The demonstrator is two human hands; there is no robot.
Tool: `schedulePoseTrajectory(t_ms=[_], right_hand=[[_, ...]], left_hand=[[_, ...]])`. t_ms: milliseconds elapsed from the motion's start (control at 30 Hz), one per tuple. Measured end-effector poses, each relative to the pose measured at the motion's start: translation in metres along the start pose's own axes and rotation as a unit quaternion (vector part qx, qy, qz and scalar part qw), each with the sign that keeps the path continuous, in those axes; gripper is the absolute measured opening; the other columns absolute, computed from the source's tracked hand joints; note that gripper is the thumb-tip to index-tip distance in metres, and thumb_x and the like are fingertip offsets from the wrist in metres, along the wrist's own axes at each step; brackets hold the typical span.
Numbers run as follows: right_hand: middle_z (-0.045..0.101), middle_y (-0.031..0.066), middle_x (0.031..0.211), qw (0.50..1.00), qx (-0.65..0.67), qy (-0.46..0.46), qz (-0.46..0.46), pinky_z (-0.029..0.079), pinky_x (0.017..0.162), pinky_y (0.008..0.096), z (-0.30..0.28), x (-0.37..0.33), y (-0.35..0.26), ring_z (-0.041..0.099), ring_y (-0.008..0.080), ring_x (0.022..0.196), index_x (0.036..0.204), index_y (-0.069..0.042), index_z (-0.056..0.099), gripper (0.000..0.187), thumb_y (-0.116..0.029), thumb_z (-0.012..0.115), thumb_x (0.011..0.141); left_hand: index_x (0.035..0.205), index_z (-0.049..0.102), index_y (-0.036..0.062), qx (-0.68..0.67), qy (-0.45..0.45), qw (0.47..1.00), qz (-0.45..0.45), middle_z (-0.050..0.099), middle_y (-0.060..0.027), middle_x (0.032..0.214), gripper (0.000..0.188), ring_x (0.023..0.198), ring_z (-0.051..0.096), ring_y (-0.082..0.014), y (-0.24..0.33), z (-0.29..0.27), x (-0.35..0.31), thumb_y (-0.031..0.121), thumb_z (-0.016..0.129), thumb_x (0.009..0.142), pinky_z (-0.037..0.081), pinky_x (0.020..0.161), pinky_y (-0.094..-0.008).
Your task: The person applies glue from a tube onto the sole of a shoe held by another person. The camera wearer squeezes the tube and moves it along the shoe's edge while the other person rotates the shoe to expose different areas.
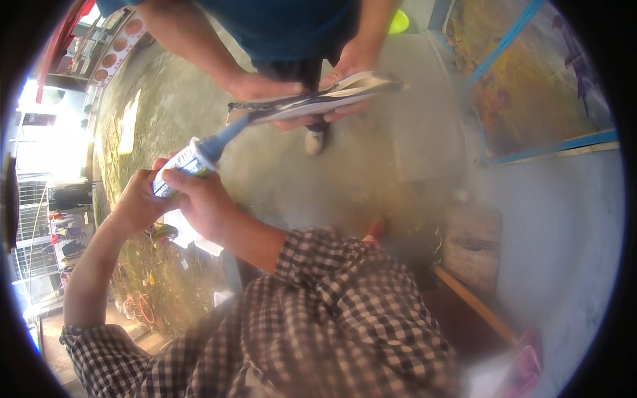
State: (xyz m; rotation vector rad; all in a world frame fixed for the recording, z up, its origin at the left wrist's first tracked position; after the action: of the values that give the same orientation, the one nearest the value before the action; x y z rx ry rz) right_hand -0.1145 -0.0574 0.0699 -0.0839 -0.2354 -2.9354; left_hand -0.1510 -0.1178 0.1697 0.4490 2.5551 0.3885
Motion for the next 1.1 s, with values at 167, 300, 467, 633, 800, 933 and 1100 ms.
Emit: schedulePoseTrajectory(t_ms=[167,300,467,633,800,933,1100], right_hand=[[0.06,0.0073,0.112,1.0,0.005,-0.006,0.007,0.043,0.096,0.0369,0.002,0.002,0.001,0.054,0.0184,0.108,0.104,-0.012,0.056,0.024,-0.008,0.067,0.082],[0.06,0.007,0.112,1.0,0.006,-0.012,0.005,0.043,0.096,0.0367,0.002,0.001,0.003,0.054,0.0182,0.108,0.103,-0.012,0.056,0.023,-0.008,0.066,0.083],[0.06,0.0069,0.113,1.0,0.003,-0.019,0.0,0.043,0.096,0.0368,0.001,-0.001,0.004,0.053,0.0181,0.109,0.105,-0.013,0.057,0.022,-0.008,0.065,0.084],[0.06,0.007,0.114,1.0,-0.001,-0.022,0.005,0.043,0.096,0.0377,0.002,0.0,0.006,0.052,0.0181,0.111,0.106,-0.013,0.057,0.023,-0.009,0.064,0.085],[0.06,0.0073,0.113,1.0,0.008,-0.023,0.003,0.045,0.095,0.0383,0.004,0.001,0.009,0.052,0.0181,0.11,0.106,-0.012,0.057,0.021,-0.009,0.063,0.086],[0.061,0.0076,0.112,1.0,0.008,-0.023,-0.002,0.046,0.094,0.0378,0.006,0.002,0.01,0.053,0.0182,0.109,0.105,-0.012,0.057,0.02,-0.008,0.063,0.086],[0.061,0.0076,0.111,1.0,0.01,-0.014,0.004,0.045,0.094,0.0375,0.008,0.002,0.011,0.054,0.0182,0.106,0.103,-0.012,0.057,0.02,-0.007,0.064,0.085]], left_hand=[[0.094,0.062,-0.0039,0.003,-0.003,1.0,-0.003,0.063,-0.0051,0.076,0.03,0.069,0.056,-0.0089,0.001,-0.003,0.0,0.012,0.076,0.073,0.048,0.064,-0.0282],[0.094,0.062,-0.0041,0.003,-0.001,1.0,0.002,0.063,-0.0045,0.076,0.03,0.069,0.055,-0.0085,-0.001,-0.003,-0.002,0.012,0.076,0.073,0.048,0.064,-0.0285],[0.122,0.054,0.0033,0.026,-0.026,0.998,-0.052,0.066,-0.0169,0.089,0.053,0.08,0.065,-0.0226,0.004,-0.004,-0.005,0.012,0.072,0.072,0.05,0.075,-0.0342],[0.123,0.053,0.004,0.034,-0.025,0.998,-0.045,0.066,-0.0168,0.088,0.055,0.079,0.065,-0.0217,0.004,-0.006,-0.008,0.012,0.072,0.072,0.05,0.074,-0.0341],[0.124,0.053,0.0041,0.071,0.0,0.996,-0.055,0.067,-0.0173,0.088,0.056,0.079,0.066,-0.022,0.016,-0.01,-0.013,0.012,0.072,0.072,0.05,0.073,-0.0341],[0.123,0.053,0.0034,0.051,-0.019,0.997,-0.052,0.067,-0.0173,0.088,0.054,0.079,0.066,-0.0214,0.008,-0.012,-0.011,0.012,0.071,0.073,0.05,0.073,-0.0341],[0.124,0.052,0.0031,0.054,-0.014,0.996,-0.07,0.067,-0.0168,0.09,0.054,0.079,0.066,-0.0208,0.015,-0.014,-0.016,0.011,0.07,0.074,0.051,0.073,-0.0335]])
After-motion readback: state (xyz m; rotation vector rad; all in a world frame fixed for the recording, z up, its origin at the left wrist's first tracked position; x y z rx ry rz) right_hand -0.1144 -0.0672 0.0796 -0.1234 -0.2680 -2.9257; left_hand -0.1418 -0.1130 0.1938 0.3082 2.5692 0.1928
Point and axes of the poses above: each hand's wrist, its own x-axis towards the middle knuckle, its own z-axis out of the palm, y = z × x, the point moved 4 cm from there along x, towards the middle knuckle
